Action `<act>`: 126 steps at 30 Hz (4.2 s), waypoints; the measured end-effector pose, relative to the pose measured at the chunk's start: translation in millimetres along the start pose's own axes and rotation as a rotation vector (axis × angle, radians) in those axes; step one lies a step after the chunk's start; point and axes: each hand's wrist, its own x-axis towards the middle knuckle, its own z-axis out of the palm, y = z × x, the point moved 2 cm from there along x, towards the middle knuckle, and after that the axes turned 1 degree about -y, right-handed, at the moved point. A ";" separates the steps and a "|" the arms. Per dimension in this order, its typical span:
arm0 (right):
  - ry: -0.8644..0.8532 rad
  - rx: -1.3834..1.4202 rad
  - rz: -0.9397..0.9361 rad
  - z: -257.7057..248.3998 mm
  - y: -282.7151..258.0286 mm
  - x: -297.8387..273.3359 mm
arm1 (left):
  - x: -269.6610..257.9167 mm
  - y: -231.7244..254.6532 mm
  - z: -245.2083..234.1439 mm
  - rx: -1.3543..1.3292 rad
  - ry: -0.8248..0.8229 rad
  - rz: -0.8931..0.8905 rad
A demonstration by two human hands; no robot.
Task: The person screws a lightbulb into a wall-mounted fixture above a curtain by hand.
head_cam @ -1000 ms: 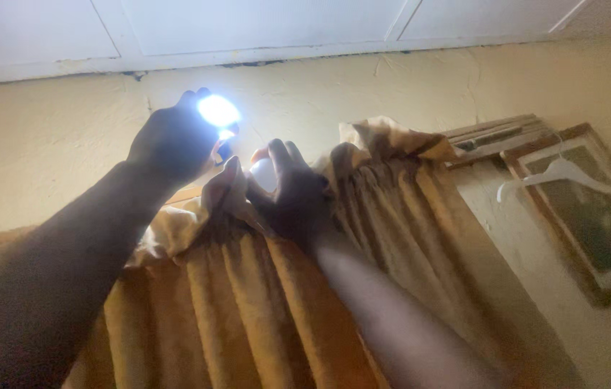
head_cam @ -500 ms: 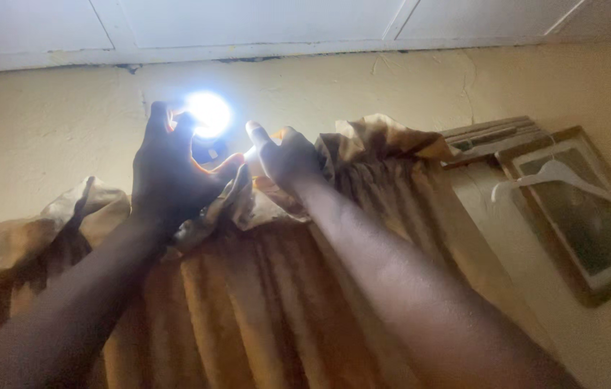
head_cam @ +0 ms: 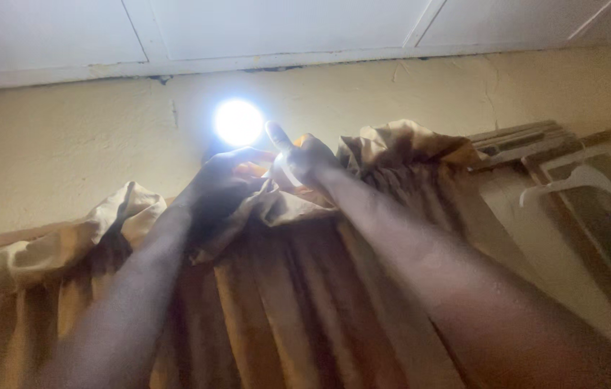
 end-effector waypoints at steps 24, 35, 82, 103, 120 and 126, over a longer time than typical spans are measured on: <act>-0.195 -0.911 -0.874 5.2 -82.5 69.5 | -0.2 -15.4 11.8 0.372 0.379 -0.053; -0.108 -0.817 -0.618 24.4 -106.1 30.2 | -15.7 -7.6 13.9 0.412 0.389 0.077; 0.217 -0.831 -0.777 58.3 -72.1 58.9 | -16.4 -17.8 1.6 0.241 0.393 0.089; 0.383 -0.442 -0.487 58.4 -40.3 22.9 | 4.7 -41.4 0.6 0.214 0.203 -0.041; 0.506 -0.563 -1.025 62.0 -43.8 50.4 | -5.0 -17.9 7.2 0.374 0.287 0.026; 0.449 -0.874 -0.785 64.0 -61.1 63.0 | -13.8 -7.1 9.2 0.282 0.335 -0.020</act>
